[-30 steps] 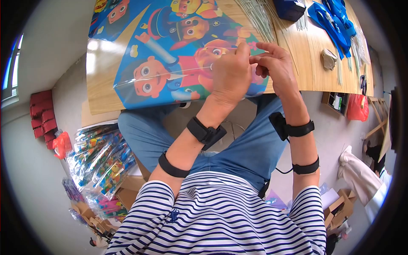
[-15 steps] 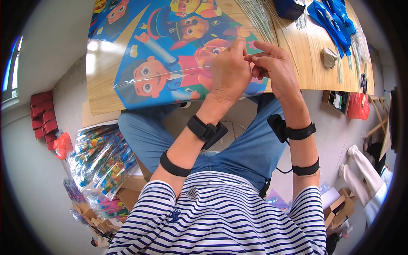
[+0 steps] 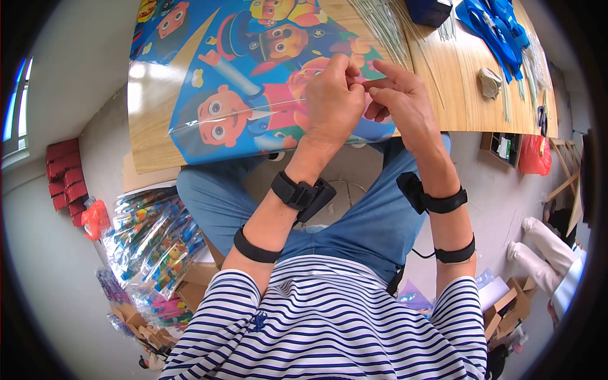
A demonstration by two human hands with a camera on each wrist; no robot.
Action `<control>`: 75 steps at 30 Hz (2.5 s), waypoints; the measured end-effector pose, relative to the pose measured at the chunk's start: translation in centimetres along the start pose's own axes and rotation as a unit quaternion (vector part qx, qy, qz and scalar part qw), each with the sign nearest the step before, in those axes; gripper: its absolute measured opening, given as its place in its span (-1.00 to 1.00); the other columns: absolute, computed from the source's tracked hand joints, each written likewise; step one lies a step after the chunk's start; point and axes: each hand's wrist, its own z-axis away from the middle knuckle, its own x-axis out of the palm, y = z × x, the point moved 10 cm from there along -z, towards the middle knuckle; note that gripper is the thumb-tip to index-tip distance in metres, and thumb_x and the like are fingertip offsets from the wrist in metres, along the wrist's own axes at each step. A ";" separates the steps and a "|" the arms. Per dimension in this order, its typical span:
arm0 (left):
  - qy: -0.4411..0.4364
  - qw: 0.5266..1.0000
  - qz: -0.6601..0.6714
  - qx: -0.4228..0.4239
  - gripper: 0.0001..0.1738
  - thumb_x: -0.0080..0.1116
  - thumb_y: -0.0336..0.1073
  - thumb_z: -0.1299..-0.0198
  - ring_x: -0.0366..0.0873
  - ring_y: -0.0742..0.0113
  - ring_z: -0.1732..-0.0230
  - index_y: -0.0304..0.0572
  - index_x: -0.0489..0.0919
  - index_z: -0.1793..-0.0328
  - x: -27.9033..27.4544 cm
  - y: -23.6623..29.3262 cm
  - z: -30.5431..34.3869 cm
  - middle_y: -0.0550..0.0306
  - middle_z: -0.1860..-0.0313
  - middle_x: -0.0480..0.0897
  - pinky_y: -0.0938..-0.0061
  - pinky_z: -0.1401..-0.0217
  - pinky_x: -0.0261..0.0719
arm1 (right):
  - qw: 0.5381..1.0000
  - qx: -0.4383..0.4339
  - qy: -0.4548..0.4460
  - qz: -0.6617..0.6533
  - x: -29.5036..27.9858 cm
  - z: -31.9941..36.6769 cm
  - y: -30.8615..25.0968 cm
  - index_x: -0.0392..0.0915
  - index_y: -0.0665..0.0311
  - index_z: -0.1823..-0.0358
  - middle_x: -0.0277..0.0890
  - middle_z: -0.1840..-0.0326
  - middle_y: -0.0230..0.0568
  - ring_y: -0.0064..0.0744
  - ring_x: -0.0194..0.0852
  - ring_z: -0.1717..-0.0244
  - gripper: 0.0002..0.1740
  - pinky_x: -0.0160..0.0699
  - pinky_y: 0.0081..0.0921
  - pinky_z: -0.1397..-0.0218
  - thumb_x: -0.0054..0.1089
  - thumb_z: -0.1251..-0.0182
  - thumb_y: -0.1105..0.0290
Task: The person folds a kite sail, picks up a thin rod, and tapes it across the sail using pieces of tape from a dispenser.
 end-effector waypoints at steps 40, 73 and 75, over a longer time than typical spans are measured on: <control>-0.035 0.951 0.279 -0.132 -0.78 0.27 -0.60 -0.11 0.62 0.47 0.35 -0.29 0.53 0.13 0.2 -5.5 0.0 0.15 0.33 0.66 0.57 0.28 0.62 | 0.995 0.008 -0.004 -0.098 0.4 -0.4 1.3 0.35 0.63 -0.37 0.72 0.04 0.07 -0.45 0.68 0.39 -0.42 0.67 -0.52 0.30 0.11 -0.34 0.53; -0.063 0.920 0.332 -0.196 -0.69 0.21 -0.69 0.00 0.57 0.48 0.41 -0.33 0.52 0.10 -0.3 -6.2 0.4 0.16 0.37 0.64 0.57 0.35 0.57 | 0.953 -0.085 0.070 0.284 1.3 -4.5 4.3 0.74 0.27 0.36 0.69 0.40 0.02 0.04 0.70 0.29 -0.81 0.63 -0.19 0.16 0.19 0.00 0.47; -0.068 0.919 0.337 -0.193 -0.70 0.20 -0.68 -0.01 0.57 0.48 0.41 -0.32 0.52 0.10 -0.2 -6.3 0.5 0.16 0.37 0.64 0.57 0.35 0.57 | 0.937 -0.123 0.082 0.317 1.5 -4.4 3.9 0.73 0.26 0.38 0.69 0.39 0.03 0.06 0.69 0.27 -0.83 0.63 -0.15 0.16 0.17 -0.03 0.46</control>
